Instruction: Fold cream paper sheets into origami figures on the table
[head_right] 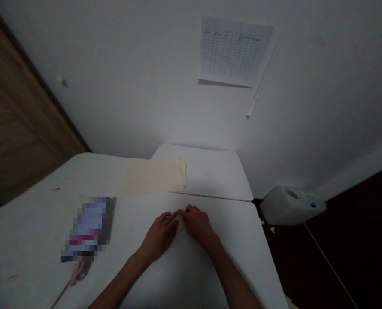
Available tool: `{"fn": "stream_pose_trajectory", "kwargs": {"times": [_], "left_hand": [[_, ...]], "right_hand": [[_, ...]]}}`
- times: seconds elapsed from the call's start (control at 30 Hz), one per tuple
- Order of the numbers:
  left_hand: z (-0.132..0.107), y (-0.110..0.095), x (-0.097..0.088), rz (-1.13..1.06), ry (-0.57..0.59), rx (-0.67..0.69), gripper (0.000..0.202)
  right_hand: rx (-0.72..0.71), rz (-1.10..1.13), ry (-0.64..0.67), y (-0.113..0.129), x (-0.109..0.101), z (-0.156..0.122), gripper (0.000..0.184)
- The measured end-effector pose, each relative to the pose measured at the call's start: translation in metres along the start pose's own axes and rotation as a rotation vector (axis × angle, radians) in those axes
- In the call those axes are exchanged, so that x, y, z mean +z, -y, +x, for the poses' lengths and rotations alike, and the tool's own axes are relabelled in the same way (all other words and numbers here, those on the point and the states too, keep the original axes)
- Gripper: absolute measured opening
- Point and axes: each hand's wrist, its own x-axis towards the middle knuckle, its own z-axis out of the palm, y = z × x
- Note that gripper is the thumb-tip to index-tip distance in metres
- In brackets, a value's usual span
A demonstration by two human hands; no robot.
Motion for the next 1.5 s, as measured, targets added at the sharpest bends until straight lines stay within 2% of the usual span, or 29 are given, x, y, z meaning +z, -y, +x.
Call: {"fn": "stream_pose_trajectory", "kwargs": {"times": [0.17, 0.37, 0.63, 0.87, 1.03, 1.17, 1.33, 1.5], "left_hand": [[0.0, -0.002, 0.001, 0.041, 0.021, -0.017, 0.021], [-0.001, -0.006, -0.003, 0.054, 0.034, -0.068, 0.028], [-0.021, -0.008, -0.016, 0.108, 0.073, -0.126, 0.036], [-0.036, -0.004, -0.021, 0.109, 0.039, -0.131, 0.036], [-0.031, -0.005, -0.022, 0.068, -0.012, -0.127, 0.034], [-0.025, -0.004, -0.021, 0.109, 0.015, -0.086, 0.032], [-0.019, -0.001, -0.021, 0.15, 0.042, -0.053, 0.025], [-0.011, 0.003, -0.019, 0.141, 0.012, -0.088, 0.019]], "right_hand": [[0.012, -0.038, 0.074, 0.003, -0.007, 0.001, 0.04], [0.045, -0.041, 0.094, 0.005, -0.005, 0.0, 0.042], [0.076, -0.053, 0.117, 0.007, -0.003, -0.001, 0.044], [0.082, -0.041, 0.049, 0.008, 0.002, 0.0, 0.039], [0.08, -0.003, 0.028, 0.008, 0.0, -0.002, 0.037], [0.074, 0.014, -0.004, 0.008, -0.001, 0.002, 0.03], [0.14, 0.002, -0.05, 0.009, 0.007, 0.012, 0.03], [0.156, 0.006, -0.082, 0.012, 0.014, 0.013, 0.026]]}}
